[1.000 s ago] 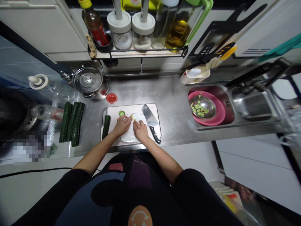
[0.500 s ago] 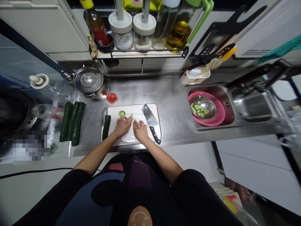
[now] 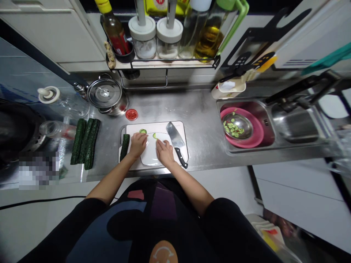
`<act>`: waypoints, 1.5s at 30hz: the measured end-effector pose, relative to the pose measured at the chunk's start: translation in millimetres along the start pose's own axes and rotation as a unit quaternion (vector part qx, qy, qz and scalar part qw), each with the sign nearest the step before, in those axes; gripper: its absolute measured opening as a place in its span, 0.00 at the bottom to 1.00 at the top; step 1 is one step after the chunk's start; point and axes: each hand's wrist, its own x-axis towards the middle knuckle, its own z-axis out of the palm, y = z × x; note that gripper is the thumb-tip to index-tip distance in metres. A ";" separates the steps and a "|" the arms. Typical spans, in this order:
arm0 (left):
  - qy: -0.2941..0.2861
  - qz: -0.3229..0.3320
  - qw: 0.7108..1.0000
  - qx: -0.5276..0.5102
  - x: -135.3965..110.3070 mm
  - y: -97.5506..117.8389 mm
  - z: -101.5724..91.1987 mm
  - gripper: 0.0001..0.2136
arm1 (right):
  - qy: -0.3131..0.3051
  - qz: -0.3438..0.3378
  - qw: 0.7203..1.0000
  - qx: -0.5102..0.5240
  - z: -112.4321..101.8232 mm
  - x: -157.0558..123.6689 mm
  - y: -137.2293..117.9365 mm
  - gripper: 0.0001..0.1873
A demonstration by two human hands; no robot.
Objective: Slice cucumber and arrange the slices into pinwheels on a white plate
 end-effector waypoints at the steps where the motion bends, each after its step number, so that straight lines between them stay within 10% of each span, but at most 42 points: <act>1: 0.018 -0.047 0.999 -0.007 4.0 -3.3 -2.0 0.10 | 0.010 0.005 1.000 0.005 -1.1 0.1 0.1 0.23; 11: -0.011 -0.327 0.941 -0.089 34.6 -1.6 -18.8 0.06 | 0.033 0.024 0.999 0.027 -5.1 -1.4 -1.6 0.20; 19: 0.033 -0.372 0.906 -0.201 38.5 -6.5 -20.9 0.04 | 0.043 0.040 0.996 0.061 -1.9 -0.8 0.8 0.20; 30: -0.025 -0.430 0.756 -0.493 43.3 -13.3 -31.2 0.02 | 0.070 0.037 0.984 0.159 -12.6 22.3 -0.5 0.18; 36: -0.034 -0.404 0.792 -0.456 48.2 -16.5 -23.7 0.06 | 0.037 0.043 0.987 0.151 -9.9 26.9 -2.4 0.17; 45: -0.017 -0.262 0.961 -0.083 49.6 -16.0 -24.1 0.10 | 0.005 0.034 0.988 0.148 -12.9 37.9 -10.2 0.16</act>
